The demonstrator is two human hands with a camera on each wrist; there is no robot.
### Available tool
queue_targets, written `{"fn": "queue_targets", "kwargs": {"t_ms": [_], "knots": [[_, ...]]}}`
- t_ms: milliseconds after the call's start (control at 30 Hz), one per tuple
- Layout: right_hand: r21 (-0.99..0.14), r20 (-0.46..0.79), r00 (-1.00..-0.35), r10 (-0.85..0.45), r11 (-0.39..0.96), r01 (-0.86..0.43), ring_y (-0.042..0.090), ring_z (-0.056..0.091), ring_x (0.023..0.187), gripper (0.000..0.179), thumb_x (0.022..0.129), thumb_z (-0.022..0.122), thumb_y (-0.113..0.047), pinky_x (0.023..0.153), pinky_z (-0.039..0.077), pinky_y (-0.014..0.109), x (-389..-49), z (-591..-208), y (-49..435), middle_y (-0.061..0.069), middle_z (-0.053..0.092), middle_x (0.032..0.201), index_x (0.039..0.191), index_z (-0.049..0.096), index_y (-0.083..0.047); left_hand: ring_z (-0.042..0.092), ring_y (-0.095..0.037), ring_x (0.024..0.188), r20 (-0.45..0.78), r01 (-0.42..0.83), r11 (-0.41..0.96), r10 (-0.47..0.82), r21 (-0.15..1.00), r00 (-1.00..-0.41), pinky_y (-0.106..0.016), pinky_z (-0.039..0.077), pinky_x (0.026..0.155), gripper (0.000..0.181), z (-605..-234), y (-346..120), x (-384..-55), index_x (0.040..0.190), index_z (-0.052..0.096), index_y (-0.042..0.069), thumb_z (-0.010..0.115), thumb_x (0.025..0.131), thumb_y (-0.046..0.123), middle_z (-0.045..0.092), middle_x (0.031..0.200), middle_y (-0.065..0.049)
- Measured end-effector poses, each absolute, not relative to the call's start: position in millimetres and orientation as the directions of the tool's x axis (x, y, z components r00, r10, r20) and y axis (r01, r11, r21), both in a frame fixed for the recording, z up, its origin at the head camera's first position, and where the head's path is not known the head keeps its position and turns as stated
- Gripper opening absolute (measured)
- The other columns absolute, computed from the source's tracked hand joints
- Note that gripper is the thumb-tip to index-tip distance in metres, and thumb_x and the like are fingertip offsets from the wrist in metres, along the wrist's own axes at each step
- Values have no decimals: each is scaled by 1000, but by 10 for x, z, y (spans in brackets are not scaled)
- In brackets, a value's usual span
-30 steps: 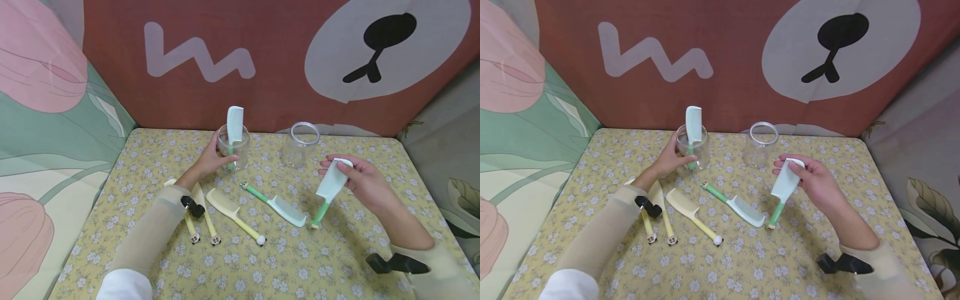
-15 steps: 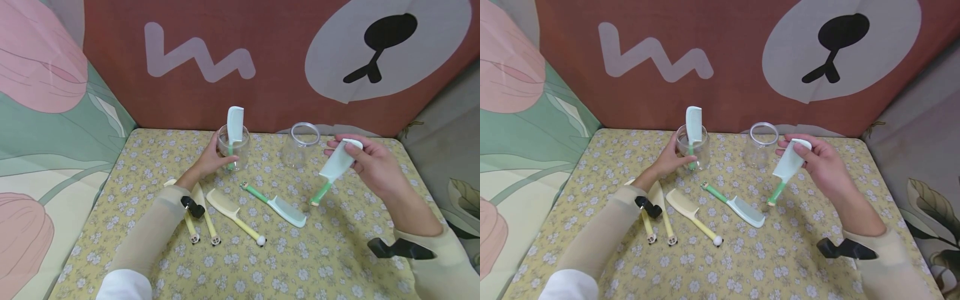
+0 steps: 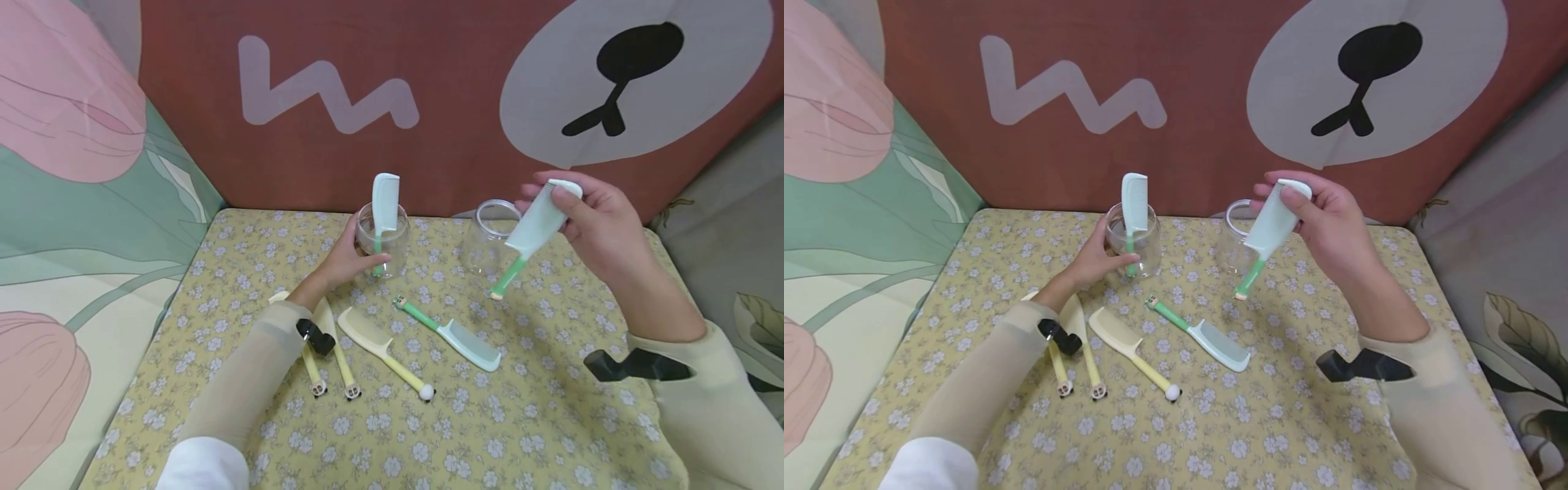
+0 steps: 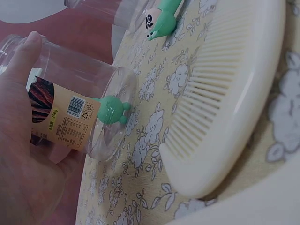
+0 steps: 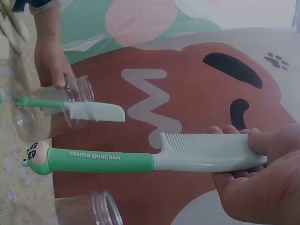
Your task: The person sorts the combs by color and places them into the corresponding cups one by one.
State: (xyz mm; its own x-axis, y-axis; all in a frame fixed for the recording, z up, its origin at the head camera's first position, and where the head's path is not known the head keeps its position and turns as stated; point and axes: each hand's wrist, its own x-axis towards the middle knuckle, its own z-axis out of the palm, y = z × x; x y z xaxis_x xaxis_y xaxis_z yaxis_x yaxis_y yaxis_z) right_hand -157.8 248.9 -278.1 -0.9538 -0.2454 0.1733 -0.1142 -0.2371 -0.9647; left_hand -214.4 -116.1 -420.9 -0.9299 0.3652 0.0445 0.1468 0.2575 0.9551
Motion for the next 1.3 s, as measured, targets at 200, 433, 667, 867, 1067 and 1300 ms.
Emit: {"fn": "queue_targets", "kwargs": {"t_ms": [200, 433, 667, 867, 1067, 1300], "knots": [[-966, 135, -971, -196, -246, -85, 24, 73, 106, 42, 98, 67, -17, 91, 56, 26, -1741, -2620, 2339, 15, 71, 122, 134, 60, 4, 27, -30, 151, 67, 165, 248, 362, 955, -930, -50, 28, 120, 105, -4431, -1186, -2264, 164, 9, 24, 81, 89, 15, 24, 165, -10], [-935, 148, -975, -166, -344, -83, 26, 71, 108, 45, 96, 69, -18, 86, 59, 33, -1954, -2540, 2177, 17, 67, 126, 136, 59, 3, 30, -26, 150, 85, 182, 248, 357, 952, -930, -48, 31, 119, 104, -4557, -1195, -2325, 164, 11, 31, 82, 89, 19, 27, 164, -5], [-905, 175, -973, -153, -415, -98, 30, 72, 104, 40, 98, 65, -12, 97, 54, 35, -2167, -2442, 1927, 19, 68, 122, 134, 60, 6, 28, -27, 150, 54, 152, 255, 354, 955, -934, -48, 30, 119, 105, -4536, -1198, -2320, 164, 8, 31, 81, 89, 17, 25, 166, -5], [-924, 155, -977, -144, -371, -92, 28, 72, 107, 40, 100, 62, -13, 109, 46, 40, -2295, -2342, 1696, 18, 66, 126, 136, 59, 4, 26, -36, 151, 26, 122, 237, 373, 964, -927, -51, 30, 119, 105, -4369, -1195, -2240, 165, 5, 21, 79, 90, 12, 22, 165, -14], [-957, 106, -984, -141, -283, -63, 28, 70, 111, 34, 102, 59, -14, 107, 48, 37, -2418, -2249, 1426, 16, 67, 129, 134, 64, -2, 28, -39, 150, 13, 111, 234, 382, 966, -924, -50, 32, 118, 103, -4214, -1199, -2151, 165, 6, 17, 78, 91, 11, 23, 165, -17], [-980, 105, -980, -167, -184, -74, 28, 69, 114, 32, 102, 59, -15, 104, 50, 34, -2549, -2210, 1103, 13, 68, 128, 132, 66, -4, 29, -40, 149, 19, 114, 221, 391, 969, -920, -51, 34, 117, 103, -4220, -1203, -2154, 165, 6, 18, 77, 92, 11, 23, 165, -17]]}}
